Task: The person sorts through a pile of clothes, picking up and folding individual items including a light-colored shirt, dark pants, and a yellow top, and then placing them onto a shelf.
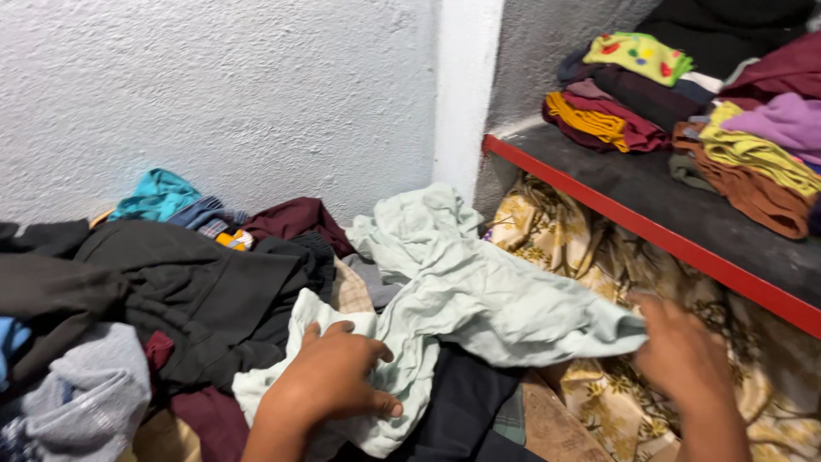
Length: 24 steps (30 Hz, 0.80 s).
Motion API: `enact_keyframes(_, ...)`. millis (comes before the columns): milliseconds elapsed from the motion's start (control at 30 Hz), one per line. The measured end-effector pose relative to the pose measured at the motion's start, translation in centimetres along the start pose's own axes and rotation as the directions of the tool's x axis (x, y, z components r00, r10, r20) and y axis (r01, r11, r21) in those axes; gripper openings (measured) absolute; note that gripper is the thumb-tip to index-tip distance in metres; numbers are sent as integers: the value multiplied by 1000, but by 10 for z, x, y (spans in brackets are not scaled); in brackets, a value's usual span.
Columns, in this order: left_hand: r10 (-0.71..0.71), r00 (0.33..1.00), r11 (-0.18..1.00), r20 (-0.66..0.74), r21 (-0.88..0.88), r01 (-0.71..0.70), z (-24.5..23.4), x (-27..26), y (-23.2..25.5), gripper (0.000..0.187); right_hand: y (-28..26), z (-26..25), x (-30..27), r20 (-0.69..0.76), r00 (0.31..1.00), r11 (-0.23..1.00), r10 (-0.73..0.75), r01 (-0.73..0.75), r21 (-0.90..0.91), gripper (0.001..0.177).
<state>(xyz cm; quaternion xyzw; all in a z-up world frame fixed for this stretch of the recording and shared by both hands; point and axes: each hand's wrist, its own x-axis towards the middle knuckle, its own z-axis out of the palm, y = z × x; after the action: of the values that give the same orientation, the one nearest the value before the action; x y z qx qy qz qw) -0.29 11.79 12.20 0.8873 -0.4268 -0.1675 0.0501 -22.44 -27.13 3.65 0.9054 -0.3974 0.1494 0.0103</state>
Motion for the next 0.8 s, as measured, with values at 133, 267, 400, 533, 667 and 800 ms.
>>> enact_keyframes(133,12,1000,1000,11,14,-12,-1,3,-1,73,-36,5,-21,-333,822,874,-462,358,-329,115)
enact_keyframes(267,15,1000,1000,-15,7,-15,3,0,1,78,-60,-8,-40,-153,887,898,-436,419,-131,86)
enact_keyframes(400,76,997,997,-29,-1,-77,3,-14,6,90,-40,-28,-30,-12,992,983,-129,130,133,53)
enact_keyframes(533,102,995,995,-12,-20,-102,0,-31,9,100,-1,-52,-21,-5,963,947,270,-267,-177,52)
enact_keyframes(667,9,1000,994,-3,110,-9,7,-29,26,108,23,-35,-12,-28,985,963,171,-173,-204,56)
enact_keyframes(800,2,1000,978,0,208,-2,16,-28,24,72,46,-28,1,95,953,954,286,-275,-118,57)
